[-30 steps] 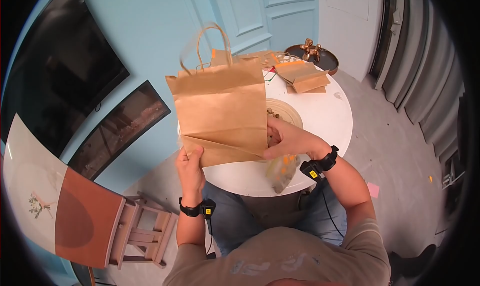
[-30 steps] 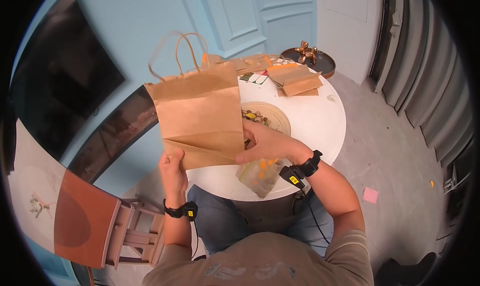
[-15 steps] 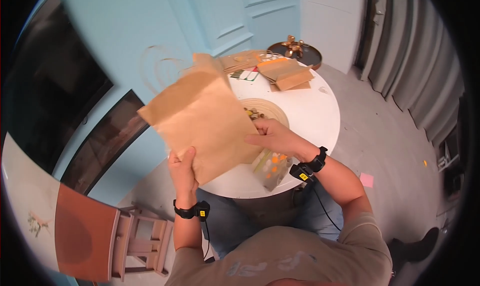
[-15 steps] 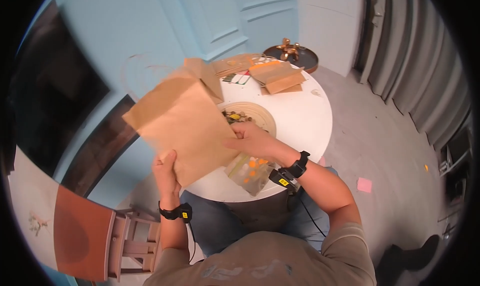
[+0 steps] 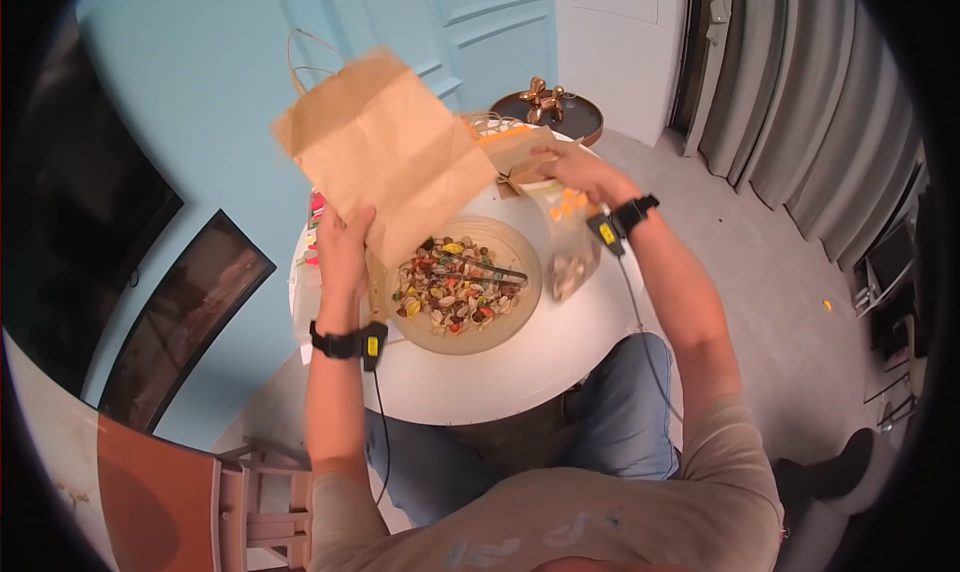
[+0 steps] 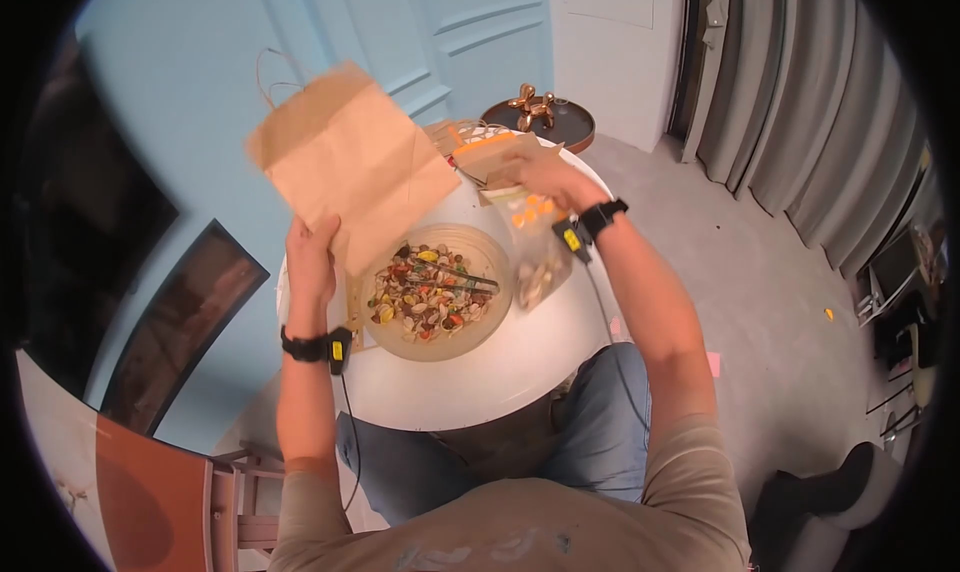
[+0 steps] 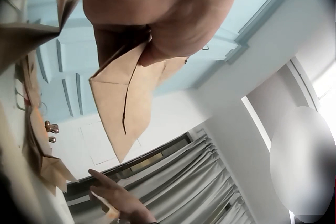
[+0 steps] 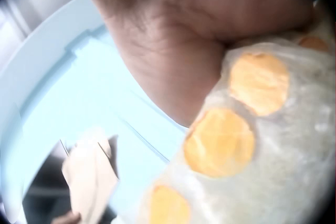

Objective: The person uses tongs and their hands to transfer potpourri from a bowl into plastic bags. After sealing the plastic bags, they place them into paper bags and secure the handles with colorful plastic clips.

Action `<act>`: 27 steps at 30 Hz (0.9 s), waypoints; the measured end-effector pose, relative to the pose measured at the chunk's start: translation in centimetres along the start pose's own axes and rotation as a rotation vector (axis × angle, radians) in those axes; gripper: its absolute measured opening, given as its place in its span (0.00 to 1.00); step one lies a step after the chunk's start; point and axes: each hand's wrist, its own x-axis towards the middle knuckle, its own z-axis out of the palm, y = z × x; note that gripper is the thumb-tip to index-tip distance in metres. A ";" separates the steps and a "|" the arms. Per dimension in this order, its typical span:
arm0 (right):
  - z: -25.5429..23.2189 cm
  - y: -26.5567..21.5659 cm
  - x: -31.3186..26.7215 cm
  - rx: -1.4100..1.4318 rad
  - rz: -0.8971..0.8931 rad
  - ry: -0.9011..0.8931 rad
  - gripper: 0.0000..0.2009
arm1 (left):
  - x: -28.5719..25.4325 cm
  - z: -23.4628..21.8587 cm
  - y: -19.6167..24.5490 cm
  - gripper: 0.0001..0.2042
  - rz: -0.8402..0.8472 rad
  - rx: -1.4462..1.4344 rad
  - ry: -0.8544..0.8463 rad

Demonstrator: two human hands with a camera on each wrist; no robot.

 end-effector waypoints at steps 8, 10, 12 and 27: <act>-1.5 5.5 10.4 -0.895 0.020 0.137 0.22 | 10.7 2.9 -3.3 0.22 -0.079 -0.058 -0.134; -0.3 6.4 11.1 -0.999 0.049 0.165 0.14 | 12.1 4.0 -4.4 0.22 -0.121 -0.082 -0.157; 0.0 6.4 11.0 -1.076 -0.056 0.258 0.12 | 12.8 5.1 -5.4 0.23 -0.105 -0.085 -0.174; -0.8 3.2 1.4 -0.794 -0.182 0.099 0.15 | 22.7 15.1 -20.2 0.19 -0.459 -0.231 -0.272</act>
